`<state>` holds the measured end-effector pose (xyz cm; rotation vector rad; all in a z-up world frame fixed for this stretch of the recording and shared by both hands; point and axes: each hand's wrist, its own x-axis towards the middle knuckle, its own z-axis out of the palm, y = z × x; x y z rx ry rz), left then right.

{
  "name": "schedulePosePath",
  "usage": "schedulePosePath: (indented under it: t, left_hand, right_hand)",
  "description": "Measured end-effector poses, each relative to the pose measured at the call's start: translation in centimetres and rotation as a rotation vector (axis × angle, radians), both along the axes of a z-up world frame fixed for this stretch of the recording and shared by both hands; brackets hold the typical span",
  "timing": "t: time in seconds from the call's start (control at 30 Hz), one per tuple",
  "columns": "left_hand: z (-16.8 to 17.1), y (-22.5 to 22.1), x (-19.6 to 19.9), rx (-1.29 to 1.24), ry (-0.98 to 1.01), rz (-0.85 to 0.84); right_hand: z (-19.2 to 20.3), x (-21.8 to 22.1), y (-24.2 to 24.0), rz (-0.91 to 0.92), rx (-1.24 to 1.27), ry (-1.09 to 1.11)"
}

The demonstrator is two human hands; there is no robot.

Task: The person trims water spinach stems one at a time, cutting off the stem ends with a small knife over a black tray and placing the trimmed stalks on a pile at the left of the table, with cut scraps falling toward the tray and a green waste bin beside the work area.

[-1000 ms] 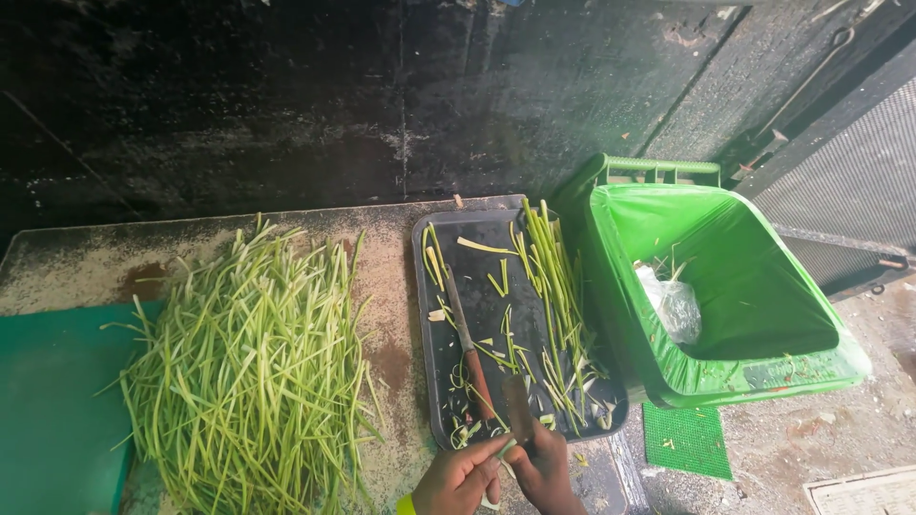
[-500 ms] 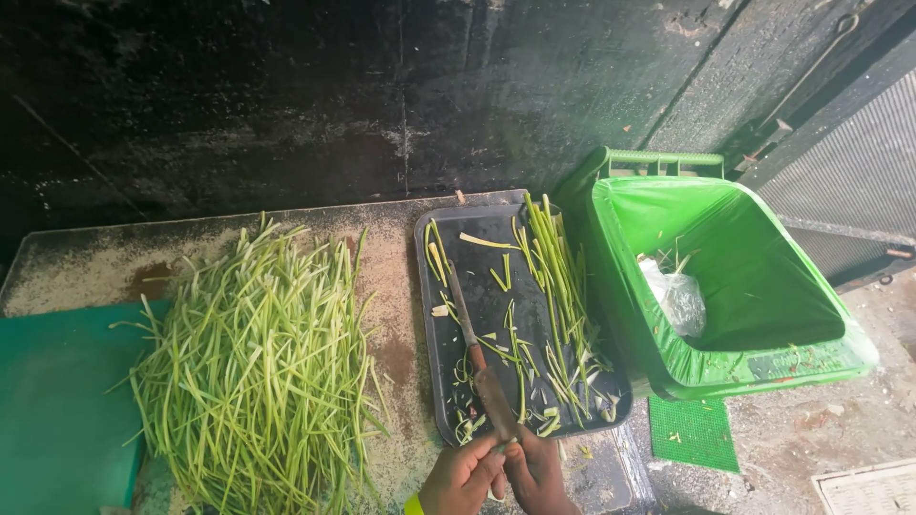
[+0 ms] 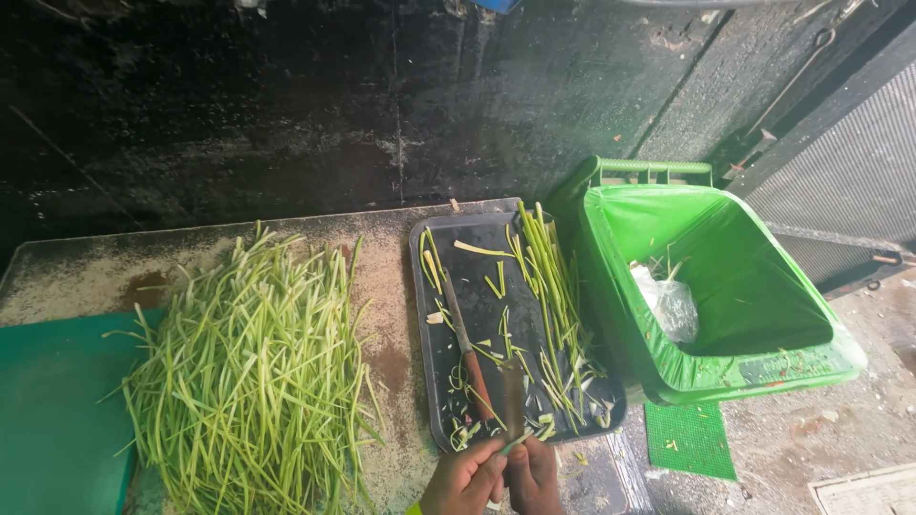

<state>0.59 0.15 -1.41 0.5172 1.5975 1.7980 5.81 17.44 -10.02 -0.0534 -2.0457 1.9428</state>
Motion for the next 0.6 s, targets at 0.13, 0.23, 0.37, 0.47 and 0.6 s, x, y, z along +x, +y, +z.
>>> schedulePosePath:
  t: [0.13, 0.23, 0.37, 0.47, 0.6]
  left_hand:
    - [0.6, -0.2, -0.6, 0.047, -0.068, -0.021]
    - [0.5, -0.3, -0.4, 0.097, -0.093, -0.041]
    - [-0.4, -0.3, 0.0, 0.104, -0.135, -0.019]
    - [-0.9, -0.2, 0.4, 0.09, -0.114, 0.02]
    - [-1.1, -0.6, 1.1, 0.022, 0.019, 0.086]
  right_hand:
    - [-0.1, -0.6, 1.1, -0.046, -0.11, -0.058]
    - [-0.3, -0.7, 1.4, 0.026, 0.019, -0.029]
    - [-0.6, -0.7, 0.7, 0.047, 0.032, 0.02]
    - [0.4, -0.9, 0.1, 0.024, 0.115, 0.045]
    - [-0.4, -0.4, 0.0, -0.001, 0.174, 0.023]
